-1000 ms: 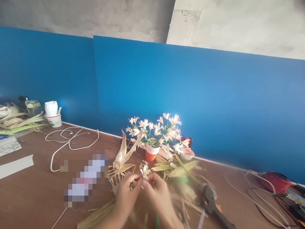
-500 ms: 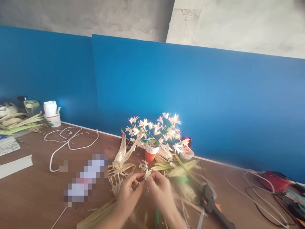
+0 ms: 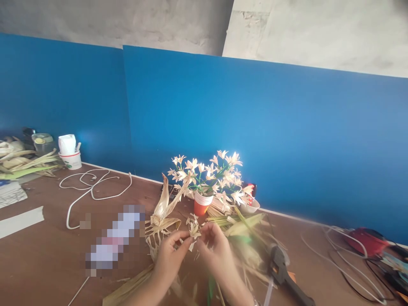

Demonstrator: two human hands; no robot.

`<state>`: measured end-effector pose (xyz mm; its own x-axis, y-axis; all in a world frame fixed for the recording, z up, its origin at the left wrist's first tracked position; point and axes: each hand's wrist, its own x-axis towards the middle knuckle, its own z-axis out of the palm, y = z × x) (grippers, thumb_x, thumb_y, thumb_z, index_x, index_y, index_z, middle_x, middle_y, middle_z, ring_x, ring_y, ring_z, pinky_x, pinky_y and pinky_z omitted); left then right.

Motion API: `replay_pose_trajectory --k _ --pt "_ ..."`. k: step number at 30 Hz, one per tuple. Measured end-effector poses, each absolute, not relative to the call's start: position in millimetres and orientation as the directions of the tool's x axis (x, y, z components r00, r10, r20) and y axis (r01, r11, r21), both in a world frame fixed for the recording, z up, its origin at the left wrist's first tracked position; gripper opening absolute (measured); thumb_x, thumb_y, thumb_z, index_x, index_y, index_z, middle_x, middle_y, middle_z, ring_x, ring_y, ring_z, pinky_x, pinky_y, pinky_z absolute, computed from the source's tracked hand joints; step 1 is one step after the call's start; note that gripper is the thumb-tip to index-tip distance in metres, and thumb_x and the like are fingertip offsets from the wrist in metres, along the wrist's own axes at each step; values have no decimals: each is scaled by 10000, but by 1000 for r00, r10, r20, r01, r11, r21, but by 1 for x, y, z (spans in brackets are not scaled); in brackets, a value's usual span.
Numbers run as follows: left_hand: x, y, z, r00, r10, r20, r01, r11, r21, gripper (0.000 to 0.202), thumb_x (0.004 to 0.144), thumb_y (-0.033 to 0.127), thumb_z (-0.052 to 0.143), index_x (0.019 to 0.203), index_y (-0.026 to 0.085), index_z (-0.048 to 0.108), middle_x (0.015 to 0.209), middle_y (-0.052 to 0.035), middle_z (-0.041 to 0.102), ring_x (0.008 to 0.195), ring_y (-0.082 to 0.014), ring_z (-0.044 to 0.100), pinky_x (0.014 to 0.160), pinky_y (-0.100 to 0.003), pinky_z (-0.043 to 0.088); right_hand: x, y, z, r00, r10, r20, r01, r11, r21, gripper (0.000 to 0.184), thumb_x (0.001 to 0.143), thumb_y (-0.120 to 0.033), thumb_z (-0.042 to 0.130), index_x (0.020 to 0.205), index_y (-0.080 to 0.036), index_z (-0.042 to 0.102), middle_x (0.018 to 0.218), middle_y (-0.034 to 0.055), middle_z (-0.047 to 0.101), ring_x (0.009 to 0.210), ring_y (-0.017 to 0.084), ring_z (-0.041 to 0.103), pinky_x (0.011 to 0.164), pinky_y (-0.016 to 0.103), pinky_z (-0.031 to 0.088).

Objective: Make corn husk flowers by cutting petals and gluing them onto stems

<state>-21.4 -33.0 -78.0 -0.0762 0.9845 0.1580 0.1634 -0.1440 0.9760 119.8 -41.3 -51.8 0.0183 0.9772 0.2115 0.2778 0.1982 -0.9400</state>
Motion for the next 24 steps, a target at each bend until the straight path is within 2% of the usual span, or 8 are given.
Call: replay_pose_trajectory --k 5,11,24 --pt "-22 -32 -81 -43 996 79 129 -73 989 267 734 409 641 812 177 748 774 -41 737 701 -198 611 681 -283 486 121 -43 -51 -23 916 399 507 355 -785 146 755 -103 515 819 -214 585 725 -11 588 651 149 536 601 235 417" --pt "-22 -30 -82 -7 999 40 90 -40 995 283 729 412 637 838 176 750 750 -38 729 682 -194 583 676 -279 458 123 -42 -51 -70 864 498 560 447 -698 130 830 -140 537 775 -224 620 755 9 613 721 168 586 645 247 432" --pt "-22 -33 -78 20 1000 -8 25 7 1000 295 708 424 658 828 170 749 739 -41 725 695 -203 590 662 -273 438 124 -41 -51 -45 886 462 551 407 -728 122 832 -134 542 777 -214 616 768 5 621 704 154 574 645 237 428"
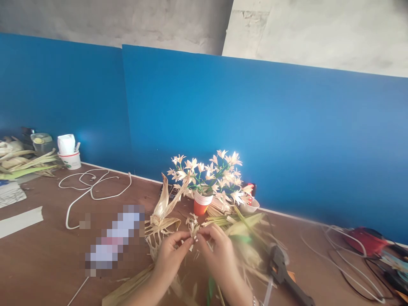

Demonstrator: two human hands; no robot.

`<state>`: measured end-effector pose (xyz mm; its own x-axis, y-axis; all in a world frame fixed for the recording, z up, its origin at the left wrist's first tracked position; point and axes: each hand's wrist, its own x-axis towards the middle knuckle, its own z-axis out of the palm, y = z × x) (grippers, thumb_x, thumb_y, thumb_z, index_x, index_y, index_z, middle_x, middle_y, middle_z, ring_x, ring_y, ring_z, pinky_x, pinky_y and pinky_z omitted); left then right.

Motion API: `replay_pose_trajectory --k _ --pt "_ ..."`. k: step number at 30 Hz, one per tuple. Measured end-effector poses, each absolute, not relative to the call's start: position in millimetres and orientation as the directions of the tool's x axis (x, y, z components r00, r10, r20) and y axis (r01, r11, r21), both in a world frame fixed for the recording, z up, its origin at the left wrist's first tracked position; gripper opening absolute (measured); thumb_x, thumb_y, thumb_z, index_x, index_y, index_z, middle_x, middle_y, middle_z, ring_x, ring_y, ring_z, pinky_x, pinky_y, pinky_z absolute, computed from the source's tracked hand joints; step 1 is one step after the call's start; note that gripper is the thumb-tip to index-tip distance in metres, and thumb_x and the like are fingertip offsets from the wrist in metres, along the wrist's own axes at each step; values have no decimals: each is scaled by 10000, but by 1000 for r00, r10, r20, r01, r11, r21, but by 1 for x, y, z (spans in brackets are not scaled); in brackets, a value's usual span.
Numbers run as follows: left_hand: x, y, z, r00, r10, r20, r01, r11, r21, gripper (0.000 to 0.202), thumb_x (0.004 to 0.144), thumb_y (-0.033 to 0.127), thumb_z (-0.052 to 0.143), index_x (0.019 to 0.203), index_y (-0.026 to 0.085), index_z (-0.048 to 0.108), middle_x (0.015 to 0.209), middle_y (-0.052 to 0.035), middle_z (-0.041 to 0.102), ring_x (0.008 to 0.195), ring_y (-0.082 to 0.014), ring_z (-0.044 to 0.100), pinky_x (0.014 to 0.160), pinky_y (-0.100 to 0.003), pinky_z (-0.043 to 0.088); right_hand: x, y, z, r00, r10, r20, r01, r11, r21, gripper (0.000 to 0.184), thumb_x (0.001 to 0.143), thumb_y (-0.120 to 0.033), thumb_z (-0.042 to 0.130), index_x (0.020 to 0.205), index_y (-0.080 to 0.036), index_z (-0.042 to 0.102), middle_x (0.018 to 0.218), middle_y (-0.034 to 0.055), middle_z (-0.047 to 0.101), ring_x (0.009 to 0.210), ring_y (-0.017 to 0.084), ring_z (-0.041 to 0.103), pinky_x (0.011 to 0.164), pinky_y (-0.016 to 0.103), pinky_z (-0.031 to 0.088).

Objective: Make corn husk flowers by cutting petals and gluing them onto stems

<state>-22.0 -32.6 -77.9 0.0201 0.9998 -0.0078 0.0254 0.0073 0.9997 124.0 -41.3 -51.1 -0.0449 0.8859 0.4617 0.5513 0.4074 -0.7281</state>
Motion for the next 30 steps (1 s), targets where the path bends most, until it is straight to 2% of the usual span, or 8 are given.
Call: replay_pose_trajectory --k 6,20,30 --pt "-21 -33 -73 22 1000 -12 23 12 1000 305 694 437 657 797 163 745 734 -49 723 711 -209 587 673 -276 434 122 -42 -48 -33 878 478 559 412 -719 122 814 -149 562 718 -217 589 703 -10 599 645 149 542 597 230 409" --pt "-20 -32 -75 17 1000 -15 22 15 1000 304 686 441 656 800 174 749 729 -37 721 707 -209 595 671 -279 444 125 -40 -55 -37 890 455 570 393 -721 114 822 -144 545 756 -218 601 744 0 623 682 156 566 624 240 421" --pt "-20 -36 -66 49 998 -29 -59 31 998 269 678 420 687 757 171 750 729 -41 725 729 -218 610 702 -287 451 127 -40 -52 -71 845 531 537 481 -693 153 807 -101 523 748 -222 596 732 4 614 680 159 559 617 246 427"
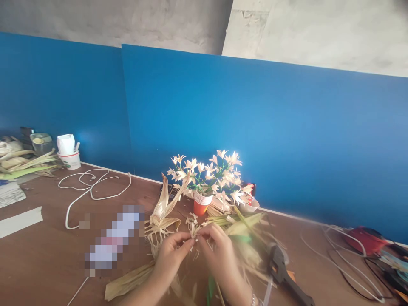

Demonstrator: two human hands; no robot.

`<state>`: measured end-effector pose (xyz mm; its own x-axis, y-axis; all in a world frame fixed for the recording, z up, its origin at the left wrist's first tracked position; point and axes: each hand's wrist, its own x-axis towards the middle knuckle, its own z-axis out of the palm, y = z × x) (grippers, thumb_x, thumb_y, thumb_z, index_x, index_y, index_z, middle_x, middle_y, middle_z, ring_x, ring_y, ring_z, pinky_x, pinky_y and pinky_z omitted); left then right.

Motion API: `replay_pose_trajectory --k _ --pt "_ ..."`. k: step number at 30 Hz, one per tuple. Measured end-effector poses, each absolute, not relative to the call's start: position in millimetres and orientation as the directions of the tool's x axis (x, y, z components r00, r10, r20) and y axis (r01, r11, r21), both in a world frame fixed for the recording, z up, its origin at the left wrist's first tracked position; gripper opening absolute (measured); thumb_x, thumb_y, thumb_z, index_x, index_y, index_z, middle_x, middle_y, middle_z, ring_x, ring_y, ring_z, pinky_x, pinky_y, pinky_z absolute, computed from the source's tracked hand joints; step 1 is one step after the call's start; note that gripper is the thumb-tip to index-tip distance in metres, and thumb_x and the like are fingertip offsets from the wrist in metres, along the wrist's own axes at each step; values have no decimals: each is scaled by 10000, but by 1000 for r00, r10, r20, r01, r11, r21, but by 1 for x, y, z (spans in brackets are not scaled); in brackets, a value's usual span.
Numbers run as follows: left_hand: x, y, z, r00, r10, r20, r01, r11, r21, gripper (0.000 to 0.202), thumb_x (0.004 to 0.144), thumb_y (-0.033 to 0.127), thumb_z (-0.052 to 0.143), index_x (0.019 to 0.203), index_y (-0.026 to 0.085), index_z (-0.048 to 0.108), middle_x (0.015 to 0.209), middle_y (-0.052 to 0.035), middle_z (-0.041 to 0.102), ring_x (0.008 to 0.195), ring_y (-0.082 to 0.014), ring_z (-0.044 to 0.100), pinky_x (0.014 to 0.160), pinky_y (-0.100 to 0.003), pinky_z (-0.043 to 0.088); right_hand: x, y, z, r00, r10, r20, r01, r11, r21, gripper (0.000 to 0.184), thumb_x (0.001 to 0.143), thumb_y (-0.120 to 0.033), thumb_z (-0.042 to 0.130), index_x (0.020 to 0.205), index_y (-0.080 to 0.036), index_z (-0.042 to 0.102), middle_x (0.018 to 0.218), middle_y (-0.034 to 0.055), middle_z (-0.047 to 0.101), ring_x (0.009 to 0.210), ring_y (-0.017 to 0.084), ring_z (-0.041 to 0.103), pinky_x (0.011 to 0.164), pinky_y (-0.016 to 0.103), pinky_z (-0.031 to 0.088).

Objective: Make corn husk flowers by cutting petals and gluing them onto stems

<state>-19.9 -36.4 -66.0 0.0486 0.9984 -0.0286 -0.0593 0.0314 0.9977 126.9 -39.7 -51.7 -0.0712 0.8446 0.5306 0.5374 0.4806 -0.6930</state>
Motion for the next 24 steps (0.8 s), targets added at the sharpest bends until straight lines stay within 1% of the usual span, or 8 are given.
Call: replay_pose_trajectory --k 5,10,13,16,19,24 --pt "-20 -37 -64 73 996 -48 -90 55 994 256 663 419 702 736 177 745 729 -32 720 731 -211 601 707 -282 448 129 -40 -49 -107 851 514 511 490 -706 140 826 -107 529 766 -219 590 753 7 610 711 160 570 635 248 432" --pt "-21 -38 -64 137 985 -102 -175 126 976 225 652 389 730 722 176 738 693 -8 694 718 -186 584 688 -259 431 134 -38 -46 -167 836 524 477 533 -699 164 856 -103 512 766 -215 590 756 5 589 723 151 569 642 244 430" --pt "-22 -38 -62 190 974 -122 -225 164 960 226 636 379 751 721 170 738 691 -8 695 714 -180 587 698 -258 427 136 -37 -45 -182 829 528 460 547 -700 160 855 -100 516 774 -213 595 761 5 584 725 150 569 646 246 437" --pt "-23 -38 -61 241 964 -110 -256 172 951 242 638 385 758 728 161 734 694 -22 705 725 -189 600 723 -267 428 137 -36 -45 -189 824 534 455 555 -696 153 863 -115 517 780 -212 602 764 8 587 722 152 573 646 254 445" --pt "-23 -37 -63 280 956 -82 -259 157 953 235 668 390 742 691 157 721 678 -26 696 722 -186 595 731 -264 420 137 -37 -43 -193 823 535 452 558 -696 150 871 -134 520 779 -214 607 768 12 591 724 156 577 650 263 452" --pt "-25 -36 -64 305 949 -80 -275 168 947 239 674 398 744 674 162 708 679 -23 686 723 -180 590 727 -254 417 138 -36 -42 -222 812 539 441 577 -687 150 873 -148 520 778 -216 614 771 17 593 727 157 576 649 266 454"
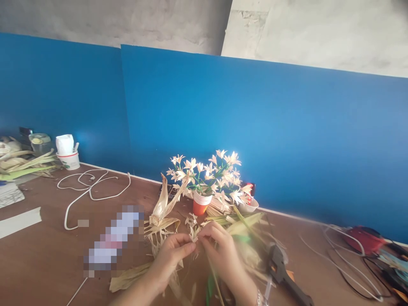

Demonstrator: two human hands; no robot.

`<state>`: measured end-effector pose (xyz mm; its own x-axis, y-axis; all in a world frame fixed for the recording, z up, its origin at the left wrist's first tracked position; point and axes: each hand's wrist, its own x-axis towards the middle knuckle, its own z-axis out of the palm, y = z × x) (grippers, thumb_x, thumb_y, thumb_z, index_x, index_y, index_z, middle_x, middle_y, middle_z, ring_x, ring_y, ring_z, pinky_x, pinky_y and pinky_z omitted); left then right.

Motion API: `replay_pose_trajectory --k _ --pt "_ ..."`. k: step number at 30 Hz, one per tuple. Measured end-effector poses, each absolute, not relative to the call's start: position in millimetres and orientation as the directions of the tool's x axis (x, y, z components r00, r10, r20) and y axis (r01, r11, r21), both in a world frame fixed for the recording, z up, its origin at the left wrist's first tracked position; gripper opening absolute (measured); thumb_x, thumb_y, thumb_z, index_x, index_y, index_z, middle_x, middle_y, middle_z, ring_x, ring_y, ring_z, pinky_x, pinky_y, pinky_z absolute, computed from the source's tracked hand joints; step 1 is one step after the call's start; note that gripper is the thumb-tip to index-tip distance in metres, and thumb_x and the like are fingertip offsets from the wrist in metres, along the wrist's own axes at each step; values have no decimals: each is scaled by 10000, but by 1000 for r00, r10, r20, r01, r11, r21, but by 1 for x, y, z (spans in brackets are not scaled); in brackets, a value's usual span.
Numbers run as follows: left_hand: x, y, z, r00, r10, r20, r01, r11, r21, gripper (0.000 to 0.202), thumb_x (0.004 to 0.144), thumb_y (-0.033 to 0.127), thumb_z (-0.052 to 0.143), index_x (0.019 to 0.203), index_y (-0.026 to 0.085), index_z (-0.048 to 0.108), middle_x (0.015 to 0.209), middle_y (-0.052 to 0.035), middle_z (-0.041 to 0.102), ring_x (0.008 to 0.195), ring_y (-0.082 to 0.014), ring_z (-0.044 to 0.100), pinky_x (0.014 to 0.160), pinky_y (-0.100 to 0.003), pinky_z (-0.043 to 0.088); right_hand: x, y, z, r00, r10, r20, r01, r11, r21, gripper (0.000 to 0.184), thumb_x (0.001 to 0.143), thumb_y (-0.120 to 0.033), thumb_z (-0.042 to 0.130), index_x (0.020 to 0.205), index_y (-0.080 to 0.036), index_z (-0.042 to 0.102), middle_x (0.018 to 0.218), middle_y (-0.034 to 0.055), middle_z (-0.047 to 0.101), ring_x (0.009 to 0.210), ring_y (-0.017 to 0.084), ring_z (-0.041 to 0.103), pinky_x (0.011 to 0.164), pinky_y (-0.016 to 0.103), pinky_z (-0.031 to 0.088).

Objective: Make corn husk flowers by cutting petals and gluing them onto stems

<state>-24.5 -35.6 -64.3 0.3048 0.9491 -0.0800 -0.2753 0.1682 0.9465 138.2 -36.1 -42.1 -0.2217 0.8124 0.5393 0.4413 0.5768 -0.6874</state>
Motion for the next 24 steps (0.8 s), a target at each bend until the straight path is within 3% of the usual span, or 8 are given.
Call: replay_pose_trajectory --k 4,8,13,19,24 --pt "-24 -36 -64 296 949 -107 -306 201 931 272 620 410 787 666 156 701 660 -29 688 701 -183 602 714 -264 431 139 -37 -42 -200 823 531 435 561 -705 130 841 -143 522 799 -216 621 771 16 604 716 159 569 637 264 447" --pt "-23 -37 -65 235 961 -144 -327 217 920 300 585 417 810 688 156 703 679 -29 707 701 -189 624 713 -275 454 138 -41 -40 -72 917 393 394 389 -833 98 832 -205 535 899 -197 606 773 11 619 690 155 551 620 253 430" --pt "-24 -36 -67 178 980 -93 -239 135 962 291 625 430 779 722 162 717 692 -26 707 700 -187 620 705 -275 471 131 -45 -34 -43 984 173 282 178 -943 308 858 -429 534 689 -173 552 613 -18 535 598 134 475 571 242 388" --pt "-24 -36 -68 148 988 -50 -116 68 991 257 648 416 739 728 173 723 663 -13 663 671 -185 597 645 -261 466 123 -49 -30 -11 992 129 245 127 -961 241 800 -357 593 656 -165 576 602 -6 562 590 137 479 565 246 379" --pt "-24 -39 -66 150 988 -38 -132 58 990 208 647 364 736 715 168 726 680 -16 661 675 -182 592 649 -259 463 122 -49 -31 5 992 126 203 122 -971 146 772 -261 564 658 -170 574 608 -12 569 587 134 491 558 238 381"
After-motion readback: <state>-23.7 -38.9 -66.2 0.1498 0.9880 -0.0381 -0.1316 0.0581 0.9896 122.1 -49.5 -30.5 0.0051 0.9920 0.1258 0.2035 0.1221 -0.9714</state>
